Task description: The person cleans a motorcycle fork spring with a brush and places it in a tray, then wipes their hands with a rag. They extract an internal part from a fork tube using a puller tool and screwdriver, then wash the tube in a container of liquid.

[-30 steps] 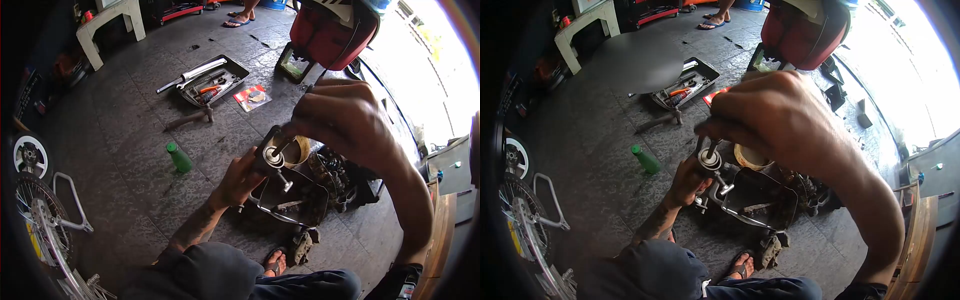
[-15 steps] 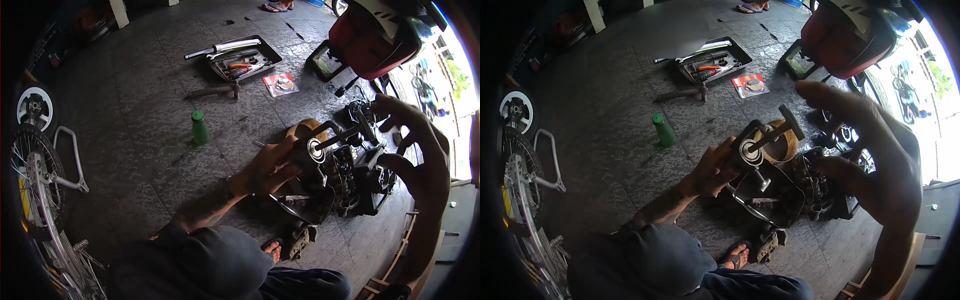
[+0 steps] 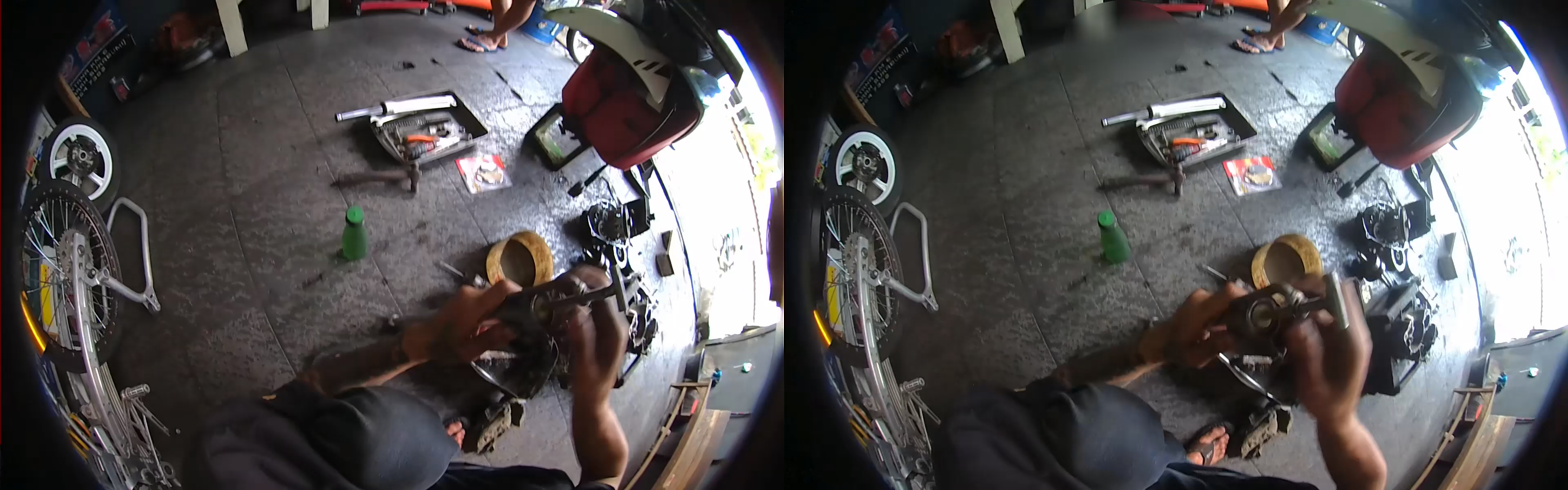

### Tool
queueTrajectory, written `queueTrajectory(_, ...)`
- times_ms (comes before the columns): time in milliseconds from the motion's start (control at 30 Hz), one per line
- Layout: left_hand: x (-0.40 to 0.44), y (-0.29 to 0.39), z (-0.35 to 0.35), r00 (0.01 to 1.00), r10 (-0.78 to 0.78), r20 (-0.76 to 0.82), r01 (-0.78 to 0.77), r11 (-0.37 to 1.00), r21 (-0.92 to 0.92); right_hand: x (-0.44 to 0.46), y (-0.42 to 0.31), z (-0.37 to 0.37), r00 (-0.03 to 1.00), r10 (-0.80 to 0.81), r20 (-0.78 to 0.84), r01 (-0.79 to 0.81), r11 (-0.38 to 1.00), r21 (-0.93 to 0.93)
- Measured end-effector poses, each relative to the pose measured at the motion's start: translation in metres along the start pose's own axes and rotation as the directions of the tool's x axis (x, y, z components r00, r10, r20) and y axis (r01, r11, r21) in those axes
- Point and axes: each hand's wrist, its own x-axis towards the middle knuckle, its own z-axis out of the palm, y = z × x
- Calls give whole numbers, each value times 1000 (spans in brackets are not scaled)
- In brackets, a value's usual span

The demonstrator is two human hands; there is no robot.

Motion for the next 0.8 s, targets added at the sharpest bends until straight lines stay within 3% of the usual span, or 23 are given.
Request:
queueTrajectory(33, 0, 2, 0, 1000, 13, 12, -13, 1000, 23, -8, 0, 9, 999, -39, 7, 39, 999, 0)
queueTrajectory(133, 0, 11, 3, 1000, 6, -13, -7, 1000, -22, -7, -17, 14, 997, 73, 18, -75, 971, 229)
queueTrajectory(300, -2, 15, 3, 999, 21, -49, -20, 999, 30, -7, -9, 20, 982, 189, -12, -181, 954, 238)
queueTrajectory(367, -3, 14, 3, 999, 18, -51, -16, 999, 43, -9, -9, 26, 962, 226, -150, -164, 925, 342)
queueTrajectory(400, -2, 12, 3, 997, 36, -71, -35, 999, 20, -8, -16, 29, 942, 300, -148, -180, 828, 530)
queueTrajectory(433, -2, 11, 5, 994, 54, -92, -55, 998, -3, -7, -15, 26, 938, 311, -155, -188, 828, 528)
queueTrajectory(500, -5, 11, 5, 996, 26, -80, -24, 999, 31, -5, -11, 19, 979, 205, -4, -203, 972, 119)
queueTrajectory(533, -5, 11, 5, 997, 6, -78, 0, 997, 79, -5, -11, 19, 987, 158, -19, -151, 970, 190)
queueTrajectory(633, -6, 8, 8, 992, 64, -107, -43, 981, 190, -4, -10, 16, 987, 161, 11, -161, 973, 163)
queueTrajectory(667, -5, 10, 6, 992, 94, -83, -75, 975, 208, 2, -13, 12, 996, 91, 17, -92, 988, 128)
queueTrajectory(733, -7, 14, 7, 995, -1, -95, 17, 986, 169, 6, -12, 11, 996, 85, 14, -86, 984, 159)
queueTrajectory(800, -13, 2, 7, 995, 45, -89, -28, 982, 184, 6, -5, 13, 997, 64, 42, -72, 972, 223)
